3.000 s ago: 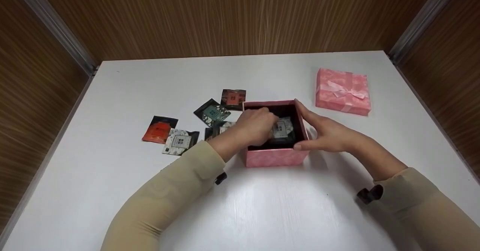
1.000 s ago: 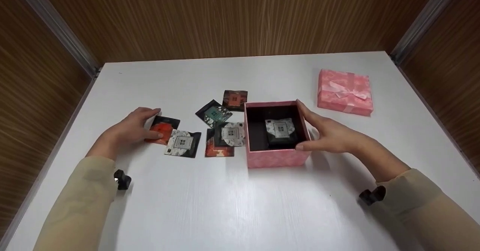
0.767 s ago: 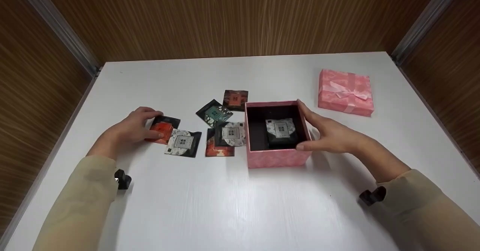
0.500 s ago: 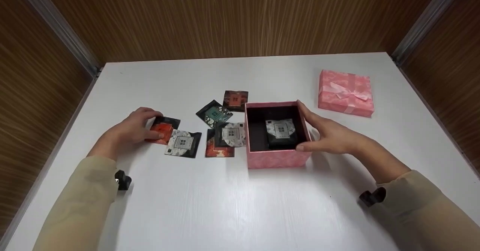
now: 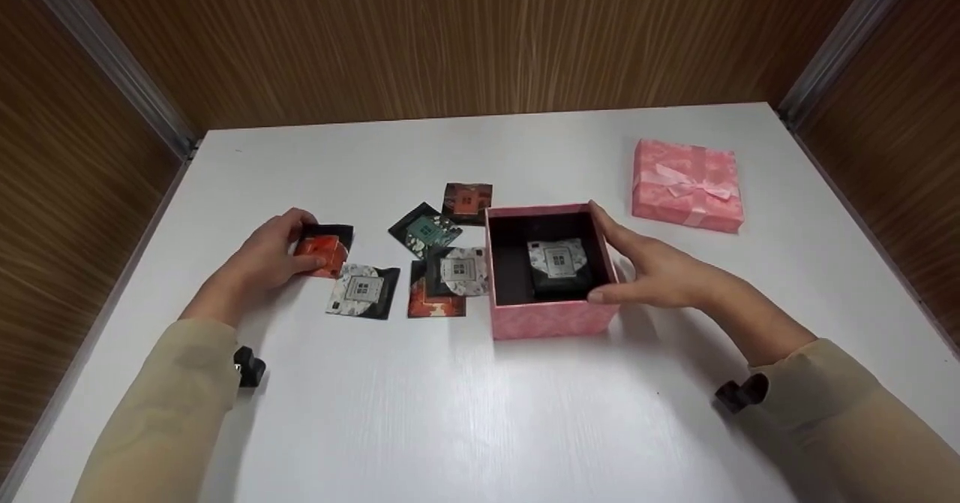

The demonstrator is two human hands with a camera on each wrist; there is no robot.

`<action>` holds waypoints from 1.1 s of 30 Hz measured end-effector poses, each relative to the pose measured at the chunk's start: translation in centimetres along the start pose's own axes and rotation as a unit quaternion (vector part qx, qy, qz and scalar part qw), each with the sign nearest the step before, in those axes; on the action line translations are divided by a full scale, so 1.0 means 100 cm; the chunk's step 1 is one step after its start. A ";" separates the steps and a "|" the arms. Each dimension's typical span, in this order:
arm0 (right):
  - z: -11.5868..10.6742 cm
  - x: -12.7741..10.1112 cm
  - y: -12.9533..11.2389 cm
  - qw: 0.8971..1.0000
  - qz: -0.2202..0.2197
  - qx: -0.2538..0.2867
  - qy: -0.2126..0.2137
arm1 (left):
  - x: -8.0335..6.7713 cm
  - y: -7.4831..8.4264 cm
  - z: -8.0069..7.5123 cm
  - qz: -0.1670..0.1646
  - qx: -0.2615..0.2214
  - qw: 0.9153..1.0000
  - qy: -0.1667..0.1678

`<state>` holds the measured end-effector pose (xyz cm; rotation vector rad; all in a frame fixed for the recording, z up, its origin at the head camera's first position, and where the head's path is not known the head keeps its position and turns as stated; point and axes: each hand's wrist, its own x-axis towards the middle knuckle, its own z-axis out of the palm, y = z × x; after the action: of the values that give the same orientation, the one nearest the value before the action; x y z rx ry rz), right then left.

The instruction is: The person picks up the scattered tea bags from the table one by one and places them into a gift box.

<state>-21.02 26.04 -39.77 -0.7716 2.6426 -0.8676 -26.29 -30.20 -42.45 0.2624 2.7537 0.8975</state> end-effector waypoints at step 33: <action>0.000 -0.001 0.000 1.000 0.008 0.003 -0.004 | -0.002 0.082 -0.014 0.033 -0.095 0.981 0.163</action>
<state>-20.92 26.07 -39.76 -0.7502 2.6347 -0.8674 -25.64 -24.52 -36.46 0.1853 2.9345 1.3192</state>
